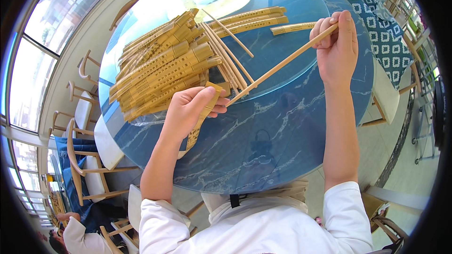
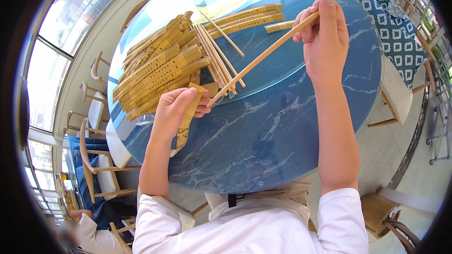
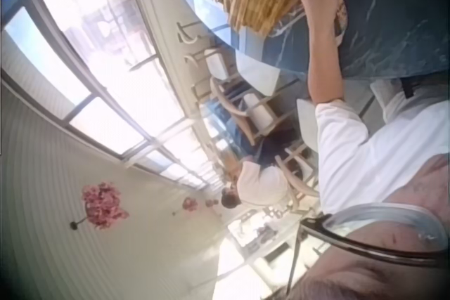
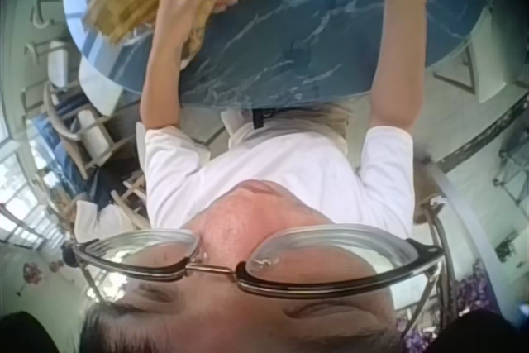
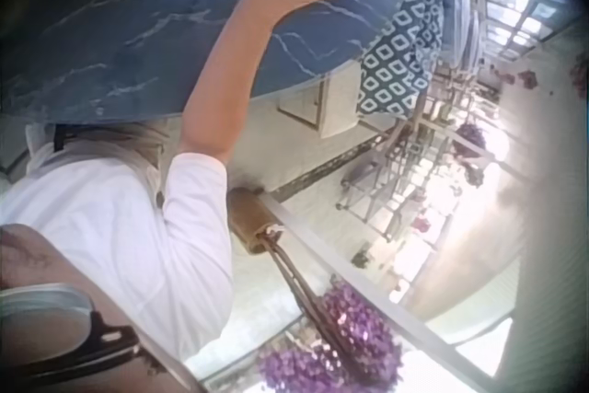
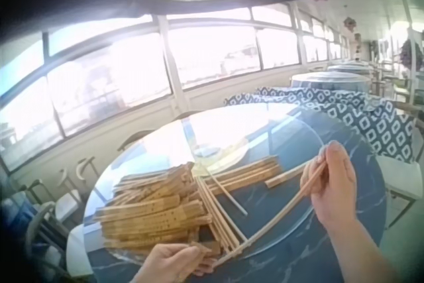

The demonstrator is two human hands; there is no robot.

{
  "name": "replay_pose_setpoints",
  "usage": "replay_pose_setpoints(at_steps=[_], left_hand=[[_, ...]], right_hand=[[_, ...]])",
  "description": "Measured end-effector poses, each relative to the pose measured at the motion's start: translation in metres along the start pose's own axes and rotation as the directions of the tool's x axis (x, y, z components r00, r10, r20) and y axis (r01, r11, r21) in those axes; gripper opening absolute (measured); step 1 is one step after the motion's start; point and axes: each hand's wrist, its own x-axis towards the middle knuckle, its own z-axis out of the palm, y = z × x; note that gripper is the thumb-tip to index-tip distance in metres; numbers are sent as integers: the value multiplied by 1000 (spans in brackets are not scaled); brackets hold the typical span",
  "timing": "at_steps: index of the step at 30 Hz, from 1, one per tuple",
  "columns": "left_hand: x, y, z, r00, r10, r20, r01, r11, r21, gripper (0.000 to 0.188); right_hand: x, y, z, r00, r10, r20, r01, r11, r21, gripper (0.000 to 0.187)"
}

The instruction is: The person repeatedly picks up pairs of bamboo sticks from a pile on a blue marble table, aligns them, and places them back on the table. The action is performed one pair at a time in a repetitive manner.

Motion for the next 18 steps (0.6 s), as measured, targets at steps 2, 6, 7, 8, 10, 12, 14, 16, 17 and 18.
replay_pose_setpoints(at_steps=[2,6,7,8,10,12,14,16,17,18], left_hand=[[-1,-1,-2,1000,22,12,-22,1000,-11,38],[-1,0,-4,997,52,65,-51,999,-19,36],[-1,0,-4,995,54,82,-53,998,-14,35],[-1,-1,-3,995,45,92,-43,999,-24,35],[-1,-2,-3,994,28,106,-23,999,-42,34],[1,-2,-3,991,40,129,-36,999,-31,34],[2,-2,-4,989,41,140,-39,999,-22,32],[2,-3,-4,990,32,140,-30,999,-15,31],[1,-3,-4,989,28,145,-26,1000,-18,31],[1,-3,-4,989,25,148,-22,1000,-22,31]], right_hand=[[5,-4,-7,1000,-10,-13,11,999,50,34],[5,-3,-5,995,-37,-98,37,999,5,34],[4,-1,-5,996,-32,-84,33,999,7,34],[3,1,-5,997,-28,-71,29,1000,9,34],[2,0,-2,996,-33,-81,32,999,-22,33],[1,0,0,996,-38,-75,35,999,-36,32],[0,0,0,998,-41,-52,40,999,-34,32],[0,-1,2,998,-46,-52,44,999,-28,32],[0,-1,3,997,-48,-52,47,999,-25,32],[0,-2,3,997,-52,-53,51,998,-25,32]])
